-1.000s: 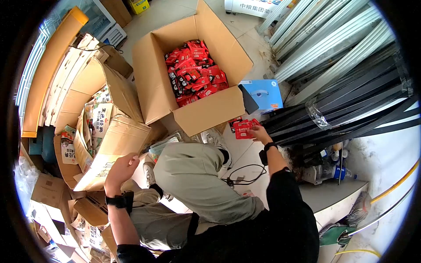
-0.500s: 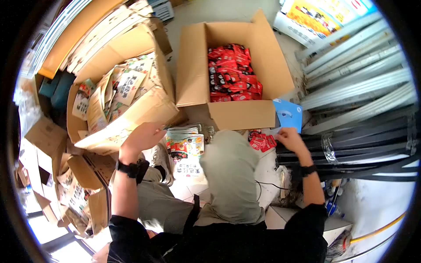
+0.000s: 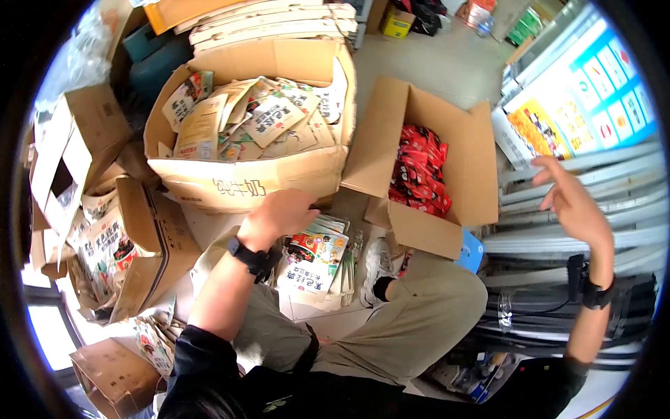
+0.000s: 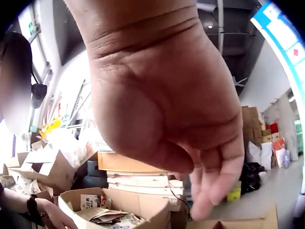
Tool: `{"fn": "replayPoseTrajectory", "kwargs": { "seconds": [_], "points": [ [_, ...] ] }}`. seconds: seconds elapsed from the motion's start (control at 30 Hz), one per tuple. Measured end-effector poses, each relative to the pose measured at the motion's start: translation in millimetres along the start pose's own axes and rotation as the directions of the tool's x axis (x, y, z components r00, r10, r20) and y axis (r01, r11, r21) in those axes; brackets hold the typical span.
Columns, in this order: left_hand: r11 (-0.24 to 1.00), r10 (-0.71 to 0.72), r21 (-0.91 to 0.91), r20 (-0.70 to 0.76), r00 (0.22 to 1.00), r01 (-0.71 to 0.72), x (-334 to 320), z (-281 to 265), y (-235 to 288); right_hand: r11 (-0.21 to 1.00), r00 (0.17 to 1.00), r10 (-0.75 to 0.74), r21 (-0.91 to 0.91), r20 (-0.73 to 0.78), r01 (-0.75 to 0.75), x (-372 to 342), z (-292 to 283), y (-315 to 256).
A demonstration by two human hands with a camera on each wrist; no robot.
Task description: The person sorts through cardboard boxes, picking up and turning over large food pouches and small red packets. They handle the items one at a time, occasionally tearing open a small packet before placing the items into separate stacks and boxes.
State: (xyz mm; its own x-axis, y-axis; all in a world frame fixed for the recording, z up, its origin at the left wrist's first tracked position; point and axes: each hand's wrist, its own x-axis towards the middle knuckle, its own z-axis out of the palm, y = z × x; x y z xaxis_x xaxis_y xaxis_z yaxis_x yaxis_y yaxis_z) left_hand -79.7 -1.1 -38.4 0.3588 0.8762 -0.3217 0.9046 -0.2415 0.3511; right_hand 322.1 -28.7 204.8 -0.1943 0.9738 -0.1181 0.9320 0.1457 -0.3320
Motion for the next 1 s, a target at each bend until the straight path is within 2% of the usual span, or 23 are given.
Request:
{"fn": "replayPoseTrajectory", "kwargs": {
  "seconds": [0.03,0.1,0.13,0.2,0.23,0.27,0.3,0.33,0.37,0.4,0.43,0.47,0.5,0.53,0.6,0.63,0.67,0.73,0.77,0.8,0.83,0.93,1.0],
  "points": [
    [1.000,-0.016,-0.014,-0.010,1.000,0.016,1,3,-4,0.997,0.998,-0.058,-0.045,-0.004,0.057,14,-13,-12],
    [0.997,0.045,0.077,-0.362,0.931,-0.018,10,13,-12,0.986,0.994,-0.105,-0.129,0.011,0.106,46,-30,-53],
    [0.998,0.027,0.065,-0.373,0.927,-0.003,15,10,-14,0.979,0.993,-0.105,-0.171,0.058,0.113,64,-35,-79],
    [0.968,-0.138,0.103,-0.546,0.826,0.229,28,0,-21,0.941,0.970,-0.189,-0.256,0.149,0.223,101,-34,-121],
    [0.946,-0.144,0.156,-0.585,0.798,0.285,31,1,-27,0.873,0.903,-0.411,-0.231,0.129,0.430,127,-23,-123],
    [0.944,-0.154,0.149,-0.591,0.792,0.295,37,6,-34,0.913,0.914,-0.348,-0.145,0.208,0.381,146,-17,-146],
    [0.928,-0.193,0.171,-0.543,0.817,0.332,43,15,-40,0.887,0.915,-0.344,-0.245,0.211,0.391,159,-7,-174],
    [0.910,-0.232,0.193,-0.496,0.837,0.367,48,19,-44,0.818,0.863,-0.463,-0.277,0.204,0.504,179,5,-184],
    [0.901,-0.351,0.121,-0.357,0.866,0.416,53,17,-39,0.731,0.793,-0.574,-0.309,0.201,0.608,204,23,-188],
    [0.859,-0.331,0.243,-0.407,0.851,0.450,67,37,-41,0.653,0.722,-0.653,-0.311,0.230,0.690,230,40,-194],
    [0.860,-0.375,0.250,-0.285,0.882,0.446,54,17,-28,0.713,0.761,-0.599,-0.266,0.251,0.649,239,57,-211],
    [0.860,-0.413,0.257,-0.156,0.897,0.441,40,-2,-15,0.710,0.741,-0.621,-0.217,0.257,0.670,264,79,-211],
    [0.832,-0.411,0.286,-0.259,0.874,0.476,37,4,-10,0.724,0.754,-0.589,-0.227,0.289,0.652,288,101,-214],
    [0.801,-0.401,0.311,-0.359,0.843,0.512,33,12,-6,0.680,0.715,-0.637,-0.227,0.287,0.697,310,126,-214],
    [0.750,-0.363,0.419,-0.387,0.848,0.512,40,30,-4,0.629,0.707,-0.600,-0.326,0.374,0.706,337,170,-227],
    [0.742,-0.389,0.431,-0.348,0.853,0.513,37,25,0,0.628,0.727,-0.536,-0.373,0.429,0.683,349,192,-235],
    [0.734,-0.415,0.441,-0.309,0.856,0.516,34,20,3,0.585,0.678,-0.549,-0.355,0.488,0.729,364,213,-239],
    [0.752,-0.452,0.382,-0.292,0.843,0.537,43,28,1,0.561,0.657,-0.511,-0.363,0.555,0.743,383,255,-256],
    [0.763,-0.456,0.380,-0.256,0.852,0.523,42,28,2,0.551,0.626,-0.524,-0.331,0.578,0.766,398,277,-259],
    [0.774,-0.461,0.376,-0.218,0.860,0.510,37,23,2,0.452,0.560,-0.582,-0.338,0.590,0.825,431,313,-252],
    [0.783,-0.481,0.378,-0.135,0.866,0.494,21,-1,7,0.473,0.580,-0.538,-0.350,0.612,0.809,428,321,-266],
    [0.732,-0.507,0.411,-0.205,0.837,0.543,36,26,4,0.457,0.569,-0.478,-0.364,0.669,0.811,429,367,-289],
    [0.726,-0.538,0.400,-0.177,0.824,0.560,40,31,5,0.443,0.613,-0.288,-0.465,0.736,0.766,430,405,-293]
  ]
}}
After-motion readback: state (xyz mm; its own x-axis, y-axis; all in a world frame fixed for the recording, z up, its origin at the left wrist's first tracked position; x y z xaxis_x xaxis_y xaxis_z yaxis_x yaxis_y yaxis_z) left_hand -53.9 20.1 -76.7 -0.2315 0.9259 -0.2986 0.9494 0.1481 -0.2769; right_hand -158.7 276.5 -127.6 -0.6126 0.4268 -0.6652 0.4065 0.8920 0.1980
